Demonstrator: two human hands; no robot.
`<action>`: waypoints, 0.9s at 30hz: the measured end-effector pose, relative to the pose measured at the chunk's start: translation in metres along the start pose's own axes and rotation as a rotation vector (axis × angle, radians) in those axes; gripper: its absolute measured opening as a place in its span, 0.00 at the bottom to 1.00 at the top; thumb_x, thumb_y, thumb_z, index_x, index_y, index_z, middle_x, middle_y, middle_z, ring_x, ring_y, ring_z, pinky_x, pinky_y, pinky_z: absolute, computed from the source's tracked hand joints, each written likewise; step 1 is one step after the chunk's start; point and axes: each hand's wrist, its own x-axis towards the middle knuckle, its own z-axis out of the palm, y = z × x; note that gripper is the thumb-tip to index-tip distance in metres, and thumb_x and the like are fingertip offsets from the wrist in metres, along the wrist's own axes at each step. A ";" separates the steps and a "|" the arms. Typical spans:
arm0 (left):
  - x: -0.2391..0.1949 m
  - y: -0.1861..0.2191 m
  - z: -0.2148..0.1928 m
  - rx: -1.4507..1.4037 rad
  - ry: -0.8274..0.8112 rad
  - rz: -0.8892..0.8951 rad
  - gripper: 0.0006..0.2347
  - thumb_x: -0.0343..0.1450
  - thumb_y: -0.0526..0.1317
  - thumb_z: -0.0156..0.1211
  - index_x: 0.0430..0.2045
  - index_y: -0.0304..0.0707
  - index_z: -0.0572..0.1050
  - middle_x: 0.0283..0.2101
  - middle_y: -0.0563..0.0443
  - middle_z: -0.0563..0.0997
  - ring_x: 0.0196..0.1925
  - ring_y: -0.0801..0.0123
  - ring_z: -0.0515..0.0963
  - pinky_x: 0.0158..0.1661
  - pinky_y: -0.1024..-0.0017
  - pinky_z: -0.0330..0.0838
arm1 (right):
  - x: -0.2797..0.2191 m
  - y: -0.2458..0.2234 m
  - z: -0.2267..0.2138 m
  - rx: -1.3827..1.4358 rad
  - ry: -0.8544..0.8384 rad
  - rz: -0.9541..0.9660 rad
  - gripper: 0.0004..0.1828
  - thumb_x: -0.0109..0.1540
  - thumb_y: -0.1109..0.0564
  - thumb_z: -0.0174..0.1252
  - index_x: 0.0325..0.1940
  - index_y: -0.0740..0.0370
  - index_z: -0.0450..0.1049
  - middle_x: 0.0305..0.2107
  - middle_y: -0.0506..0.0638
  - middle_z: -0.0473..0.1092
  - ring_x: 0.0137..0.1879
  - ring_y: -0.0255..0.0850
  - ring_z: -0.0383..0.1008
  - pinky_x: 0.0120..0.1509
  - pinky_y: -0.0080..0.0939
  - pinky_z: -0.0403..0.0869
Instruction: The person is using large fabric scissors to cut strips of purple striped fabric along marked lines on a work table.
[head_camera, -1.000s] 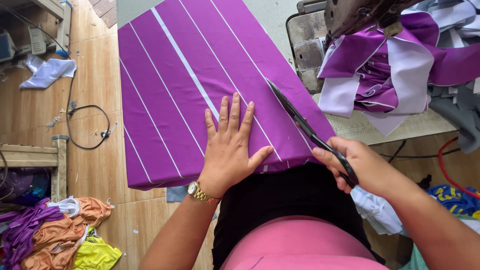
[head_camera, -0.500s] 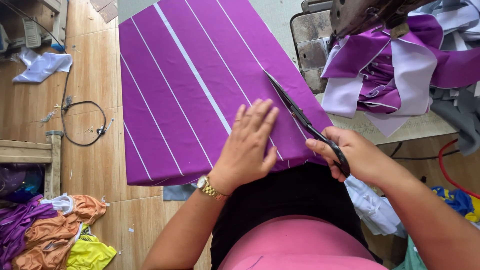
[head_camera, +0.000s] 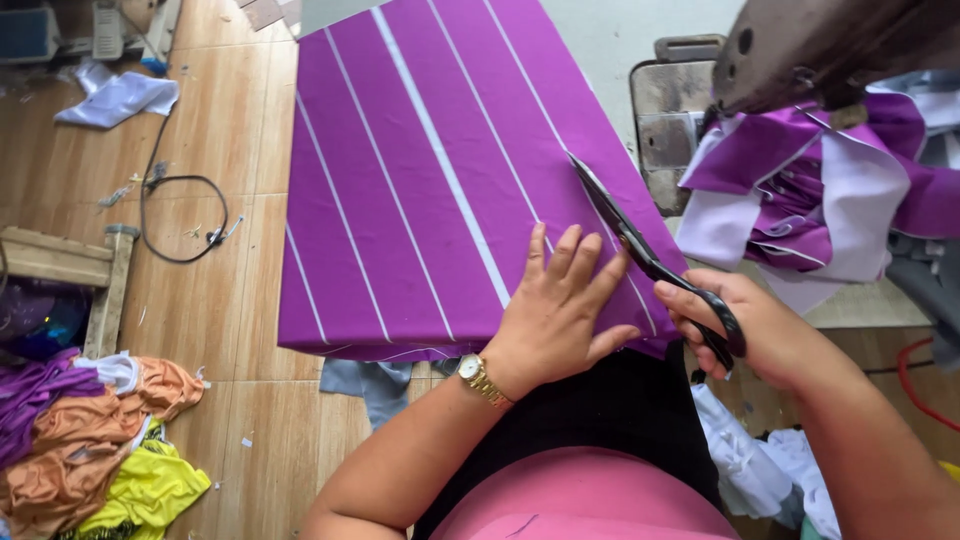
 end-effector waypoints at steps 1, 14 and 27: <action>0.000 -0.001 0.000 0.005 0.004 -0.014 0.40 0.72 0.72 0.52 0.75 0.46 0.64 0.71 0.41 0.64 0.77 0.46 0.58 0.79 0.29 0.43 | 0.001 0.000 -0.001 -0.010 -0.011 -0.004 0.21 0.72 0.46 0.61 0.35 0.64 0.68 0.21 0.54 0.63 0.17 0.46 0.64 0.19 0.47 0.67; -0.005 0.006 -0.001 0.031 0.084 0.024 0.33 0.73 0.69 0.53 0.74 0.61 0.67 0.68 0.39 0.67 0.75 0.44 0.63 0.78 0.28 0.48 | 0.014 0.016 -0.005 0.087 -0.065 -0.010 0.22 0.74 0.45 0.57 0.36 0.66 0.68 0.20 0.56 0.63 0.16 0.49 0.66 0.18 0.47 0.64; -0.009 0.009 0.000 0.009 0.054 0.044 0.35 0.71 0.71 0.54 0.71 0.57 0.69 0.69 0.37 0.67 0.76 0.41 0.63 0.78 0.27 0.47 | 0.017 -0.008 0.015 -0.051 0.016 -0.012 0.22 0.72 0.44 0.60 0.35 0.64 0.66 0.22 0.55 0.64 0.19 0.47 0.68 0.20 0.46 0.68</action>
